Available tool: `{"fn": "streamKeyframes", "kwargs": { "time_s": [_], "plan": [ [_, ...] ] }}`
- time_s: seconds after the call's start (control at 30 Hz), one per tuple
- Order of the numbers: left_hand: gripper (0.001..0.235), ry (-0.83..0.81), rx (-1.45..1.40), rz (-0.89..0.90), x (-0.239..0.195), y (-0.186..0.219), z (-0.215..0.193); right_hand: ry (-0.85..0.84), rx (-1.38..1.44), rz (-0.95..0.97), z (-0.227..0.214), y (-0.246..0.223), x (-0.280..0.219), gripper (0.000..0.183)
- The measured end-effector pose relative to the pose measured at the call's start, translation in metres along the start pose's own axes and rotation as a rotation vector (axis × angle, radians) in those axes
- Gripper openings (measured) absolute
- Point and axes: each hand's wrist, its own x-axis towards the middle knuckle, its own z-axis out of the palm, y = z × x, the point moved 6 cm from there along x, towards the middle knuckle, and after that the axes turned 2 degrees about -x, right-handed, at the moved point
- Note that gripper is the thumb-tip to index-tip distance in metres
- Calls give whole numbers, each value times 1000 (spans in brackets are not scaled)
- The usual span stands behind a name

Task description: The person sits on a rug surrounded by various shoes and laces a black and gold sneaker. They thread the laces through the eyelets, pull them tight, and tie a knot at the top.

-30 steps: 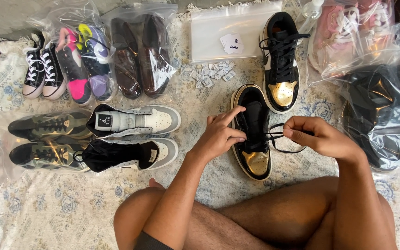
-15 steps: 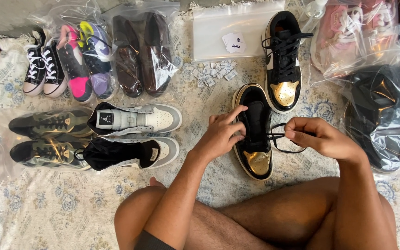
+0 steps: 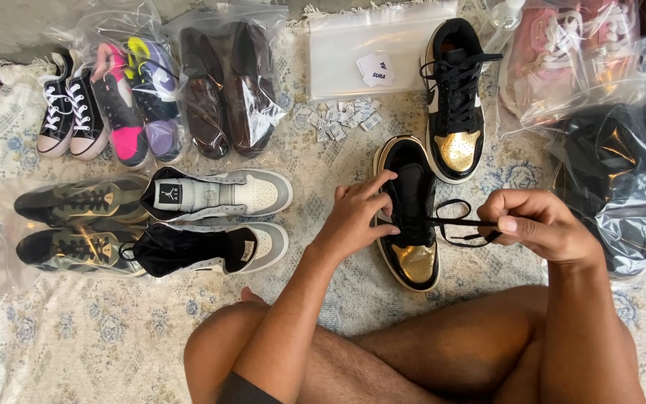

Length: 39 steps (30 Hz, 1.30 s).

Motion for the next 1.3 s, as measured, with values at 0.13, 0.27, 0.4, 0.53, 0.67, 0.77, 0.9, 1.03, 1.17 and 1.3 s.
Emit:
{"fn": "streamKeyframes", "kwargs": {
  "time_s": [0.13, 0.27, 0.4, 0.53, 0.67, 0.77, 0.9, 1.03, 1.17, 1.3],
  "plan": [
    [30, 15, -3, -7, 1, -1, -1, 8, 49, -21, 9, 2, 2, 15],
    [32, 45, -4, -17, 0, -2, -3, 15, 119, -56, 12, 2, 4, 18],
    [35, 70, -6, -19, 2, 3, 2, 30, 188, -95, 14, 0, 6, 22],
    [37, 81, -7, -20, 2, 11, 11, 45, 238, -121, 18, 1, 9, 24],
    [39, 103, -10, -23, 2, 13, 13, 61, 309, -160, 14, 0, 6, 28],
    [41, 131, -9, -38, 1, 11, 10, 55, 355, -179, 12, 0, 9, 31],
    [56, 116, -8, -49, -1, -2, 18, 167, 107, -118, 12, -1, 15, 35],
    [65, 172, -43, -33, -3, 8, 20, 95, 178, -141, 27, 4, 21, 37],
    [38, 192, -211, -21, -5, 19, 4, -44, 268, -208, 38, 18, 25, 34],
    [36, 155, -266, 15, -4, 21, 1, -51, 383, -276, 35, 27, 25, 35]
  ]
}}
